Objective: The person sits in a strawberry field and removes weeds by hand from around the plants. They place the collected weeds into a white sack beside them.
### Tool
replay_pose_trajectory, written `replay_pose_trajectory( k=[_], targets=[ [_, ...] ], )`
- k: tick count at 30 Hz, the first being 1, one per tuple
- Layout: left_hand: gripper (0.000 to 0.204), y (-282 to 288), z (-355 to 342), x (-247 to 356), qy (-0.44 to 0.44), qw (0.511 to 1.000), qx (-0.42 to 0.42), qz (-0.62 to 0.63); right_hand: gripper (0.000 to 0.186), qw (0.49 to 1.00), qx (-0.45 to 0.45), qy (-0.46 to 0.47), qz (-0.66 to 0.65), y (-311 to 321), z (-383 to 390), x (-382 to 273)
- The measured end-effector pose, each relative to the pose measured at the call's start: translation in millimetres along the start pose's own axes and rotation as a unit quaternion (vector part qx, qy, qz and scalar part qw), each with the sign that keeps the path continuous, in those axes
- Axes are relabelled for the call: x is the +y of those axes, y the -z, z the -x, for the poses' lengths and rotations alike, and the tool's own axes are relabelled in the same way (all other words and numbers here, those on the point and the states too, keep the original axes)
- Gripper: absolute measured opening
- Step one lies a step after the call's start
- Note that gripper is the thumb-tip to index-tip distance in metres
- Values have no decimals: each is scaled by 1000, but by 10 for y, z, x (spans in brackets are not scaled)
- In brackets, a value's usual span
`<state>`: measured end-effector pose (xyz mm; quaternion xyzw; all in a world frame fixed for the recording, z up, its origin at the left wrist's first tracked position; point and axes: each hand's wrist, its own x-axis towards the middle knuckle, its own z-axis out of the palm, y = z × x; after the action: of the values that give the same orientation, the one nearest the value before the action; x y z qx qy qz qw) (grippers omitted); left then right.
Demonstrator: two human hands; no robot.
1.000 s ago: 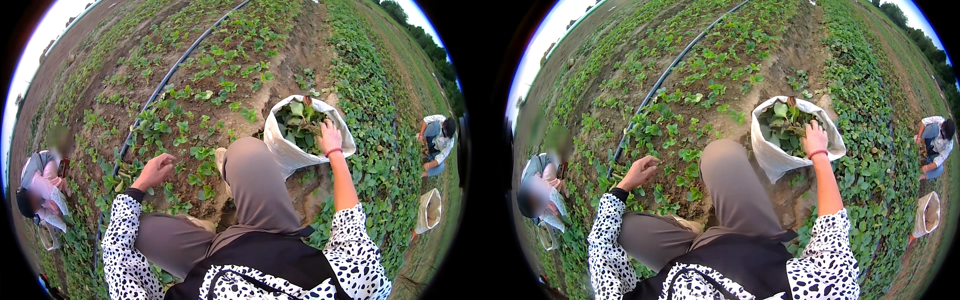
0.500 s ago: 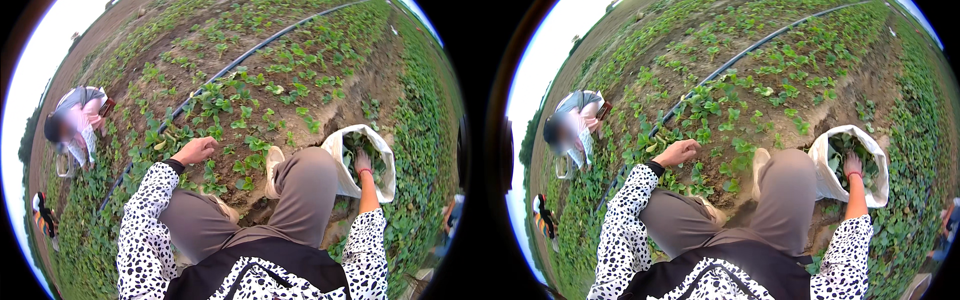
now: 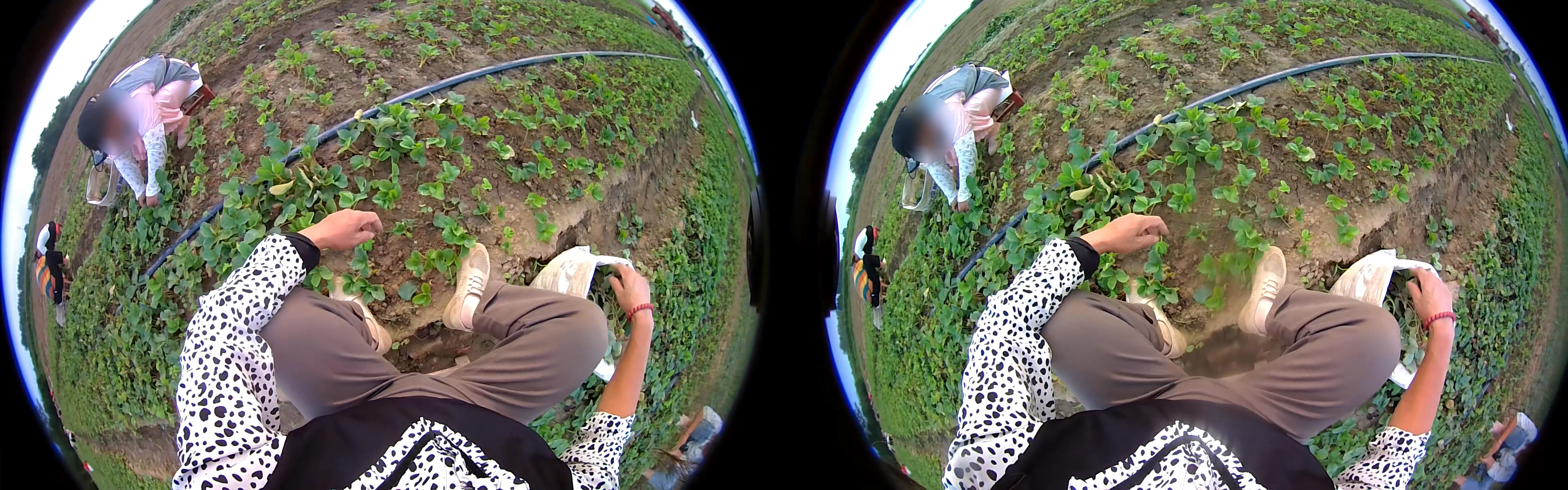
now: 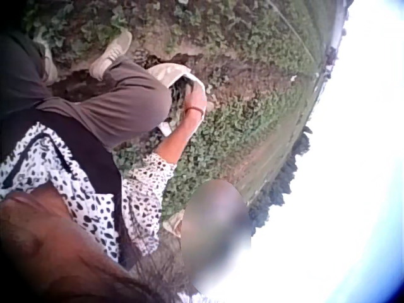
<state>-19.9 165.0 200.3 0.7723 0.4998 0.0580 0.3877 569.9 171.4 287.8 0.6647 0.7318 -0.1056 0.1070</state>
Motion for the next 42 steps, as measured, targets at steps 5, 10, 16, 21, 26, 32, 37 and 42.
replay_pose_trajectory(
  k=[5, 10, 16, 21, 26, 32, 37, 42],
  targets=[
    [30, -102, -130, -164, -27, 993, 111, 26, 28, 948, -13, 219, -232, 281, -767, -1226],
    [37, -58, -294, -47, 11, 978, 205, 16, 32, 911, -67, 341, -224, -165, -1761, -2151],
    [29, -114, -269, -491, 125, 955, 144, 228, 35, 829, -249, 408, -290, -851, -2199, -2751],
    [26, 2, -663, -897, 126, 936, 218, 247, 29, 823, -100, 292, -476, -1141, -2714, -3078],
    [32, 193, -1592, -1137, 21, 969, 244, 46, 29, 844, 1, 282, -456, -1327, -3483, -3491],
    [36, 149, -2603, -1582, 32, 920, 157, -358, 30, 909, 39, 312, -275, -1886, -4321, -3728],
    [37, 285, -2691, -1817, 66, 903, 148, -398, 19, 878, -15, 424, -223, -2117, -4016, -3958],
    [70, 237, -3083, -1653, 197, 934, 193, -226, 15, 873, 10, 409, -265, -2244, -3924, -3777]
  ],
)
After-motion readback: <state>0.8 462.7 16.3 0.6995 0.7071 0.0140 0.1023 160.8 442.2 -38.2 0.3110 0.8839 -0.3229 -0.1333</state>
